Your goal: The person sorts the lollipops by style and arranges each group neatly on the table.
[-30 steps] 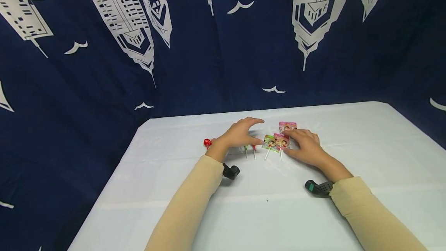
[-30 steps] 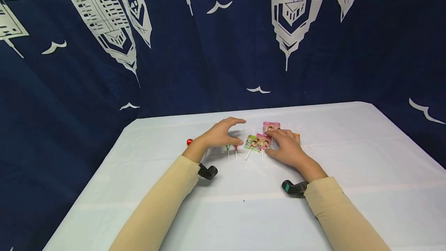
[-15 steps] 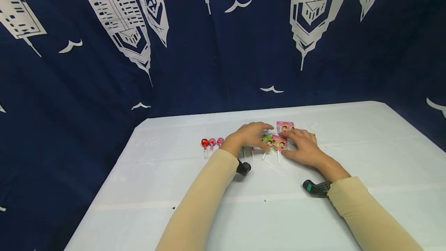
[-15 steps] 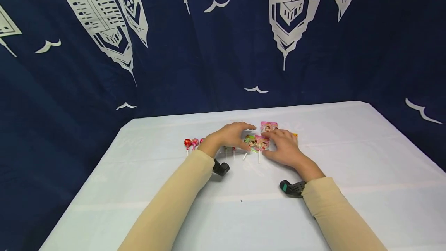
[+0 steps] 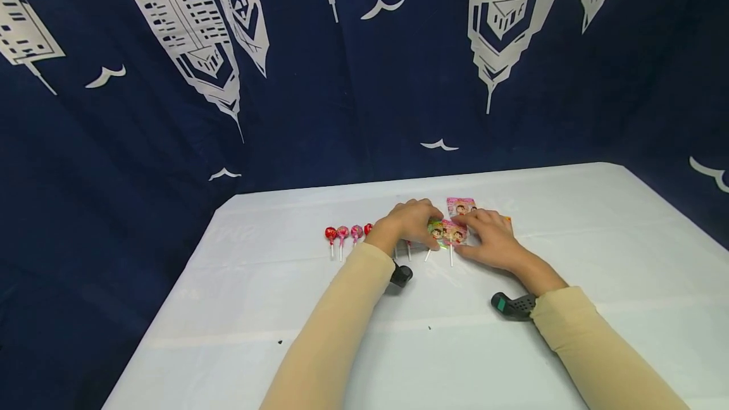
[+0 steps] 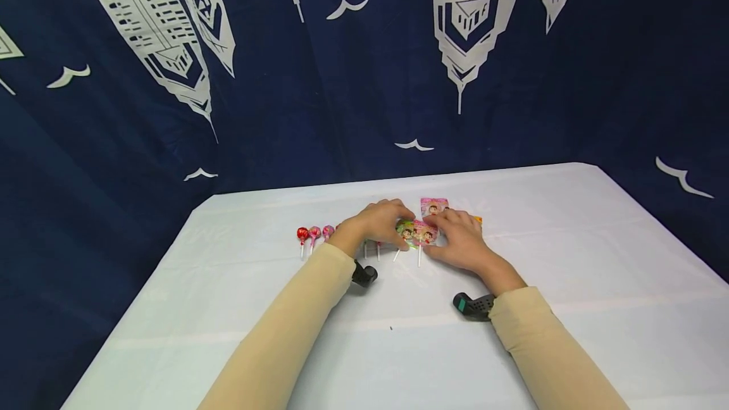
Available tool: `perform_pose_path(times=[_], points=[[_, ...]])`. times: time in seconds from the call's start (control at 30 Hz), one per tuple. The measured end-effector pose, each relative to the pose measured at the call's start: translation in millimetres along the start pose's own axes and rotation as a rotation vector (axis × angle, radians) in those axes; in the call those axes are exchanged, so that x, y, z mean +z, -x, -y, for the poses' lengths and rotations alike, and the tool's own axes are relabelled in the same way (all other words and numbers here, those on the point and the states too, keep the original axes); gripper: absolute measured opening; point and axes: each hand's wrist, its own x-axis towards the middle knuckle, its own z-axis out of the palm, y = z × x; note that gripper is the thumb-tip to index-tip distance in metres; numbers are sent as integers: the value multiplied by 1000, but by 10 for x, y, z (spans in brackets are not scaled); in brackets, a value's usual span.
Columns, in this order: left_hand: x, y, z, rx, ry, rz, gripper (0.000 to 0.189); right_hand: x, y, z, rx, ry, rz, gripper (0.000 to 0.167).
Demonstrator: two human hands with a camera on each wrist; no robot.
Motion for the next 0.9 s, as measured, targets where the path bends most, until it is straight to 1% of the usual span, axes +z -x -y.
perform_pose_path(times=[0.13, 0.33, 0.57, 0.73, 0.9], points=[[-8, 4, -37, -4, -18, 6, 65, -2, -4, -3, 3, 2, -1, 62], [-7, 11, -69, -1, -48, -3, 61, 7, -6, -13, -5, 14, -14, 62], [8, -13, -83, 3, -57, -17, 56, 20, -1, -22, -11, 6, -31, 60], [14, -14, -105, 0, -26, -17, 55, 21, -4, -25, -6, -13, -48, 60], [23, -31, -118, -2, 49, -34, 56, 16, -8, -24, -1, -17, -58, 60]])
